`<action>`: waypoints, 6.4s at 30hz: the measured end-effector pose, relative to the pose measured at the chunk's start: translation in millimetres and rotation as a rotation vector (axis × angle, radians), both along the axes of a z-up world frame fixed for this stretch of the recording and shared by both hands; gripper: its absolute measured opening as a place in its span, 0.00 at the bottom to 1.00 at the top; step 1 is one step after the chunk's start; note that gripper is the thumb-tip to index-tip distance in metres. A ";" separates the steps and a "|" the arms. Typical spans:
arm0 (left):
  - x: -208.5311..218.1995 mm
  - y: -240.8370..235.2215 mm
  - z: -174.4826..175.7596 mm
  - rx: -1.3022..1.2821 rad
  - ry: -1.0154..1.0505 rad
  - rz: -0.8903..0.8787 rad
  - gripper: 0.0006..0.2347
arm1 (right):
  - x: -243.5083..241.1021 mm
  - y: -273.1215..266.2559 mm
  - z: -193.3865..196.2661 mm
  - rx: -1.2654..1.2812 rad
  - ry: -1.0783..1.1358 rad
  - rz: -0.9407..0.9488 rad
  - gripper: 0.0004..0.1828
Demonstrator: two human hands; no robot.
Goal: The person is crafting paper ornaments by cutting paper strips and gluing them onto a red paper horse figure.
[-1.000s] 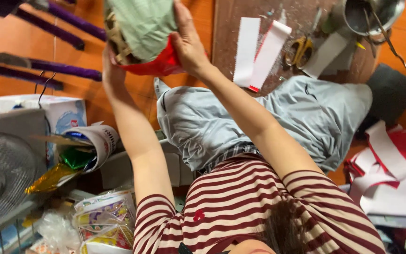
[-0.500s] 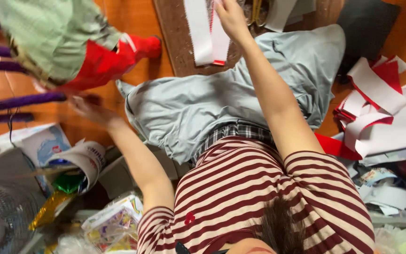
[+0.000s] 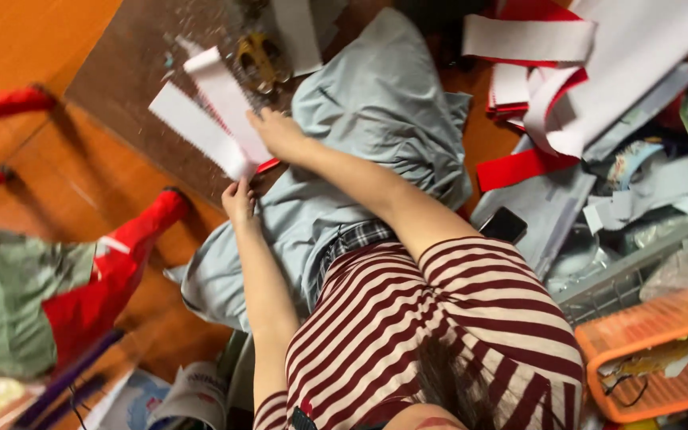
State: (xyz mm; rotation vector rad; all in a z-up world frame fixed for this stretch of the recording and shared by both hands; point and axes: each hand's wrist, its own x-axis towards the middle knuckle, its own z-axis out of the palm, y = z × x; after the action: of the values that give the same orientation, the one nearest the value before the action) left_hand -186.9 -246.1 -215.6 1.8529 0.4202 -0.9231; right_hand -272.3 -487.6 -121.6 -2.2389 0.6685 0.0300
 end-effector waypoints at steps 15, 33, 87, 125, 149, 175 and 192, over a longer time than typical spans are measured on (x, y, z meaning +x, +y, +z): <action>-8.7 -2.4 86.0 -0.254 -0.057 0.222 0.12 | 67.6 -39.7 -53.5 -0.245 0.052 -0.105 0.41; -28.7 22.1 58.0 -0.324 -0.083 0.306 0.12 | 30.5 -85.8 -76.7 -0.387 -0.112 -0.279 0.56; -7.8 1.2 90.4 -0.405 -0.098 0.255 0.16 | -7.3 31.1 89.6 0.953 0.437 0.226 0.18; -49.8 20.3 140.9 -0.680 -0.030 0.443 0.11 | -37.1 -282.1 44.3 -0.760 -0.069 0.078 0.11; -14.1 4.4 227.4 -0.894 -0.085 0.411 0.30 | -92.2 -22.6 178.7 0.119 -0.151 0.421 0.13; -21.6 -5.2 238.8 -0.908 -0.119 0.360 0.27 | -77.9 -7.1 182.6 0.010 -0.341 0.342 0.14; -6.3 -2.3 264.5 -0.860 -0.020 0.558 0.26 | -108.3 -10.3 163.7 -0.043 -0.326 0.472 0.16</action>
State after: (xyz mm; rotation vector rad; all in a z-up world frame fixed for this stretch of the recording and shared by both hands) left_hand -193.2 -248.3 48.8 0.8863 0.4083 -0.5572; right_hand -380.6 -497.9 42.1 -2.3228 -0.0389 -0.1133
